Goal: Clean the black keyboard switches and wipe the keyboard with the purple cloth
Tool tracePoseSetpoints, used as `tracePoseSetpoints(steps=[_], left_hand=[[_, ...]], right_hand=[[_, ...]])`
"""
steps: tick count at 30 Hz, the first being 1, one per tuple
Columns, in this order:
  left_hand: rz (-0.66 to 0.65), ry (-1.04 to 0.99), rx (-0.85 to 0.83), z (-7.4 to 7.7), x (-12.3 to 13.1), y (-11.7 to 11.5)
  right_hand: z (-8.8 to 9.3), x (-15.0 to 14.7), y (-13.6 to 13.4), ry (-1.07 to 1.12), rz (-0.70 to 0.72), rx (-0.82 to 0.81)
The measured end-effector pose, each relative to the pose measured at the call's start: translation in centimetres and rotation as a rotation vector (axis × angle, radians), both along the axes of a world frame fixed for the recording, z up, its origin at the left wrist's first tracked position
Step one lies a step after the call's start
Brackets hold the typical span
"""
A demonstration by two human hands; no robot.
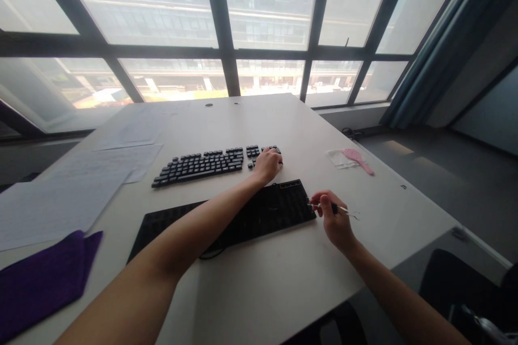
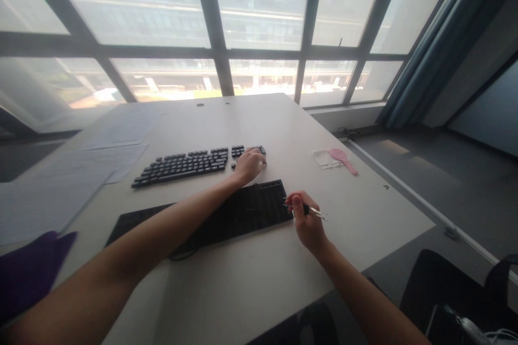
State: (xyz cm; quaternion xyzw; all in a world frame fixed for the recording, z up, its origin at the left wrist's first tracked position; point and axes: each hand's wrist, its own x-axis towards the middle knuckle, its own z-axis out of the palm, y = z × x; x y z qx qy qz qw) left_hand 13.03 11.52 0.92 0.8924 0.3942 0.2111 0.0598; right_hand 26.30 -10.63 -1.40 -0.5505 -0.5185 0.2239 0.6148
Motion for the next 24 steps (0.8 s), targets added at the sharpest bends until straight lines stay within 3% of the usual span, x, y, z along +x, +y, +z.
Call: tracePoseSetpoints(steps=[9, 14, 17, 20, 24], left_hand=[[0.08, 0.022, 0.016, -0.1, 0.4, 1.2], [0.092, -0.011, 0.026, 0.6, 0.0, 0.5], [0.063, -0.073, 0.024, 1.3, -0.5, -1.5], [-0.072, -0.107, -0.015, 1.6, -1.2, -4.8], [-0.229, -0.118, -0.112, 1.0, -2.1, -9.9]], right_hand=[[0.5, 0.0, -0.4, -0.028, 0.024, 0.003], [0.5, 0.4, -0.2, 0.037, -0.041, 0.016], [0.4, 0.9, 0.1, 0.056, -0.107, 0.015], [0.2, 1.5, 0.4, 0.056, -0.101, -0.025], [0.4, 2.4, 0.7, 0.041, -0.042, -0.103]])
